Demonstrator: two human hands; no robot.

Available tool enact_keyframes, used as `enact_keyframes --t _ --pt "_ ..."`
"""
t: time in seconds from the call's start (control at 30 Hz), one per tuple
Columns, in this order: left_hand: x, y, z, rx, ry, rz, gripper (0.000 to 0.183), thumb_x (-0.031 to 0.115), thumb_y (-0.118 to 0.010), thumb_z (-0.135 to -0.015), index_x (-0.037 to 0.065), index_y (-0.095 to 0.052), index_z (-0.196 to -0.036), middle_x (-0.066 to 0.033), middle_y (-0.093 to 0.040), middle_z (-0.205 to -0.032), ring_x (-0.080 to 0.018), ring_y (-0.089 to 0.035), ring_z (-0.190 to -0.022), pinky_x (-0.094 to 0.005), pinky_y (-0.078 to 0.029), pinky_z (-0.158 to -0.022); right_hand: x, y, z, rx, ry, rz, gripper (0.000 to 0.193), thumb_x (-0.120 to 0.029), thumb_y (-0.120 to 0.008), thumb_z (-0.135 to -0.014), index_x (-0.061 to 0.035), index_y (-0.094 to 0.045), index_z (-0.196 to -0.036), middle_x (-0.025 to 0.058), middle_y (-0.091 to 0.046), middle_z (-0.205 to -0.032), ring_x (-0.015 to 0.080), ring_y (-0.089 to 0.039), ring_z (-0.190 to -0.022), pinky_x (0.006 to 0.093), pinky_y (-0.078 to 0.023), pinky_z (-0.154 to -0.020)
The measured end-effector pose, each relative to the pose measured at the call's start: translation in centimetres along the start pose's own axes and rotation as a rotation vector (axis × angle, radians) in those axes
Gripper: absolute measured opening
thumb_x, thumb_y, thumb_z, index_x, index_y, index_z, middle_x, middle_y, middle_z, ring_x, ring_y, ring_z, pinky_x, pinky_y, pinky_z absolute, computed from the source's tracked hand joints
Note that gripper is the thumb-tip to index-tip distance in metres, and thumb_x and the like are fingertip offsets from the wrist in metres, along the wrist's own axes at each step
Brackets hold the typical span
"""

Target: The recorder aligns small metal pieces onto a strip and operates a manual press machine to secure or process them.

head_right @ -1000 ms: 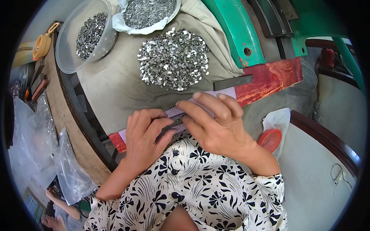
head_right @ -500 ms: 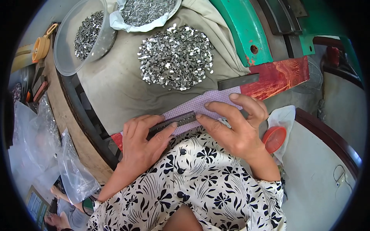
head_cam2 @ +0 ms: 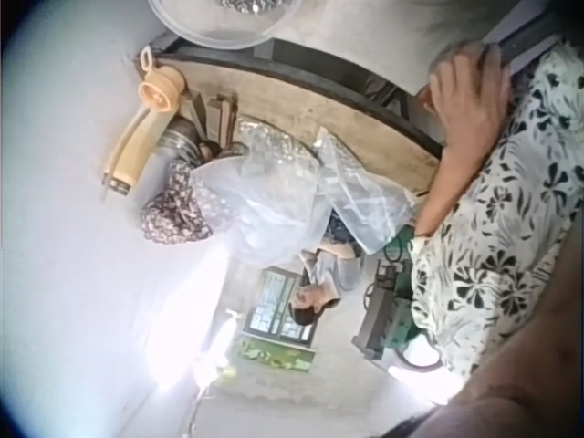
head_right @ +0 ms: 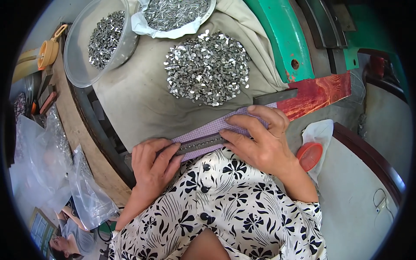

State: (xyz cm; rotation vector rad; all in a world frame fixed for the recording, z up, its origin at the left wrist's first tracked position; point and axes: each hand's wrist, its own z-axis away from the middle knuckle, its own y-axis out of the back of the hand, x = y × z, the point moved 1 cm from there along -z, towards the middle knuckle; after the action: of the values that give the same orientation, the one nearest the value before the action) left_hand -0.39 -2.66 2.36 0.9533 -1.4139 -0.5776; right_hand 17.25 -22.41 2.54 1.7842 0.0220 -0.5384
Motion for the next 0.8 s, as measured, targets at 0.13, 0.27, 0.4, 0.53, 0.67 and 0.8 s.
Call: enact_keyframes --t 0.13,0.27,0.4,0.53,0.67,0.8 --pt "-0.1 0.6 -0.5 0.011 -0.059 -0.009 0.035 0.013 -0.078 -0.071 0.008 -0.071 -0.106 -0.0026 -0.063 -0.105 -0.0215 -0.061 -0.096 -0.0341 -0.043 -0.080 0.3 0.5 -0.3 0.023 0.051 -0.027 0.033 -0.029 -0.084 -0.064 -0.0188 -0.078 -0.094 -0.0023 -0.067 -0.109 0.0298 -0.043 -0.116 0.0403 -0.036 -0.095" --pt "-0.4 0.9 -2.0 0.065 -0.106 -0.010 0.035 0.012 -0.078 -0.071 0.007 -0.071 -0.105 -0.0034 -0.063 -0.105 -0.0220 -0.062 -0.096 -0.0347 -0.044 -0.082 0.6 1.0 -1.1 0.101 -0.003 -0.032 0.031 -0.025 -0.085 -0.062 -0.0176 -0.078 -0.092 -0.0021 -0.068 -0.107 0.0303 -0.044 -0.116 0.0406 -0.035 -0.096" --pt "-1.3 0.2 -2.9 0.049 -0.083 0.020 0.034 0.011 -0.077 -0.071 0.005 -0.070 -0.104 -0.0047 -0.062 -0.105 -0.0243 -0.062 -0.095 -0.0359 -0.044 -0.082 1.5 0.3 -2.1 0.072 -0.021 -0.012 0.031 -0.022 -0.085 -0.063 -0.0166 -0.078 -0.092 -0.0005 -0.068 -0.109 0.0309 -0.044 -0.118 0.0407 -0.034 -0.099" --pt "-2.1 -0.2 -2.6 0.070 -0.038 0.113 0.035 0.012 -0.079 -0.071 0.007 -0.070 -0.104 -0.0056 -0.063 -0.105 -0.0260 -0.062 -0.092 -0.0370 -0.046 -0.081 1.3 0.7 -2.5 0.005 -0.100 -0.081 0.031 -0.026 -0.084 -0.065 -0.0181 -0.078 -0.094 0.0007 -0.067 -0.111 0.0315 -0.044 -0.118 0.0423 -0.034 -0.100" --pt "-2.9 -0.1 -2.5 0.109 -0.027 0.215 0.033 0.013 -0.081 -0.069 0.008 -0.071 -0.101 -0.0056 -0.064 -0.102 -0.0257 -0.063 -0.091 -0.0371 -0.048 -0.077 0.6 0.9 -3.0 0.036 -0.074 -0.087 0.033 -0.031 -0.083 -0.065 -0.0191 -0.079 -0.096 0.0010 -0.067 -0.111 0.0322 -0.043 -0.117 0.0436 -0.033 -0.099" --pt "-3.3 -0.1 -2.9 0.130 -0.136 0.189 0.029 0.014 -0.082 -0.069 0.008 -0.072 -0.095 -0.0050 -0.066 -0.099 -0.0247 -0.064 -0.089 -0.0363 -0.050 -0.074 -1.1 -0.1 -4.2 0.096 0.013 -0.051 0.029 -0.027 -0.082 -0.065 -0.0236 -0.078 -0.094 -0.0041 -0.067 -0.112 0.0295 -0.044 -0.116 0.0427 -0.035 -0.097"
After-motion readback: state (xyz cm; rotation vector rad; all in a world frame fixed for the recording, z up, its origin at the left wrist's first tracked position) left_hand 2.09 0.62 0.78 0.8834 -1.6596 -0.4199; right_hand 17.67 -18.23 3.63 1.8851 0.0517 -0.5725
